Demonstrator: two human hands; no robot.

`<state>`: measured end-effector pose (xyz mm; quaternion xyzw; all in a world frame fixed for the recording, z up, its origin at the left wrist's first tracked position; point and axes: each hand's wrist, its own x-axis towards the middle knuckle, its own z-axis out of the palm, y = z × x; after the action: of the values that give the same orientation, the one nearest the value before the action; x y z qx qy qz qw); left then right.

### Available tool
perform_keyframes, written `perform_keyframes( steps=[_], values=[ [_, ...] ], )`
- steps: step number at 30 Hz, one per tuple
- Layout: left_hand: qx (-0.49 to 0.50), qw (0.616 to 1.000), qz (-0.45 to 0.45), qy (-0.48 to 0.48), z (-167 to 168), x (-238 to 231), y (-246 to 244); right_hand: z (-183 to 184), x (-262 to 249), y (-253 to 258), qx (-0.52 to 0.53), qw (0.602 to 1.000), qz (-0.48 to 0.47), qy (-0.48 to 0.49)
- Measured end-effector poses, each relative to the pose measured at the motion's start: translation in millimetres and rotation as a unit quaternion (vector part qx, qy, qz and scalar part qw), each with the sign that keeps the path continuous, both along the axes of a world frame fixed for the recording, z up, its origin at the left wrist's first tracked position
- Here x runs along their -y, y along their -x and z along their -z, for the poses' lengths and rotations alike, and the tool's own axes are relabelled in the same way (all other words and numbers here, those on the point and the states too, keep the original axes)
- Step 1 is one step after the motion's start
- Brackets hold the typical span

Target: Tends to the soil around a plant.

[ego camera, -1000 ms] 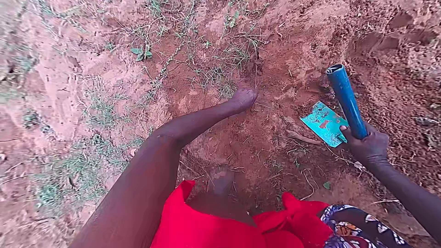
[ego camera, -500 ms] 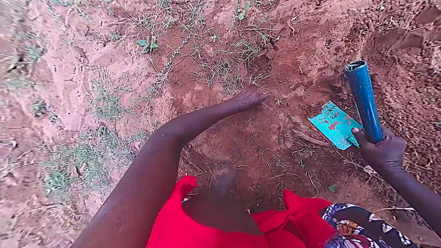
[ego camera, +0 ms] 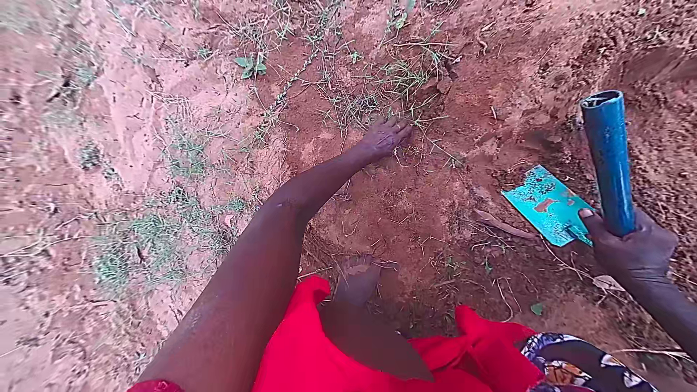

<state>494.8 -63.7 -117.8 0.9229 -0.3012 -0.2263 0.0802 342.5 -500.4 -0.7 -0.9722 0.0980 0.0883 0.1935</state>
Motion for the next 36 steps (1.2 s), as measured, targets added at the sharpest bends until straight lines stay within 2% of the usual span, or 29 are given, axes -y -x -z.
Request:
perform_keyframes(
  steps=[4,7,10,12,16,21,25,29,31,33,36],
  values=[
    [0.047,0.995,-0.044,-0.079,2.2,-27.0,-11.9,2.2,1.1,-0.3,0.007,1.0,-0.005,0.006],
    [0.084,0.983,-0.018,-0.162,1.6,-55.8,-18.8,1.6,0.9,-0.3,0.014,1.0,-0.011,0.008],
    [0.056,0.973,0.039,-0.218,-10.1,-73.6,-18.5,2.5,2.9,-1.2,0.01,1.0,-0.006,0.001],
    [0.019,0.979,0.024,-0.202,-16.3,-77.5,-18.1,2.2,3.1,-2.5,0.007,1.0,-0.001,-0.002],
    [-0.104,0.972,-0.145,-0.153,-32.5,-57.1,-13.0,1.7,5.0,-2.3,-0.018,1.0,0.014,-0.002],
    [-0.126,0.947,-0.275,-0.104,-43.8,-54.6,7.0,8.3,12.6,-2.0,-0.019,1.0,0.021,-0.009],
    [-0.091,0.919,-0.38,-0.056,-67.7,-100.7,24.0,12.1,15.8,-1.8,-0.004,1.0,0.017,-0.013],
    [-0.045,0.908,-0.415,-0.019,-82.4,-151.8,7.2,24.9,25.4,0.4,0.005,1.0,0.019,-0.022],
    [-0.039,0.89,-0.452,0.042,-93.9,-162.7,-15.3,30.9,32.8,1.1,0.003,1.0,0.019,-0.02],
    [-0.059,0.877,-0.47,0.08,-104.5,-157.1,-31.5,32.2,34.6,-0.1,0.01,1.0,0.015,-0.019],
    [-0.096,0.894,-0.434,0.05,-104.2,-129.9,-11.7,27.9,29.4,1.3,0.014,1.0,0.015,-0.023]
  ],
)
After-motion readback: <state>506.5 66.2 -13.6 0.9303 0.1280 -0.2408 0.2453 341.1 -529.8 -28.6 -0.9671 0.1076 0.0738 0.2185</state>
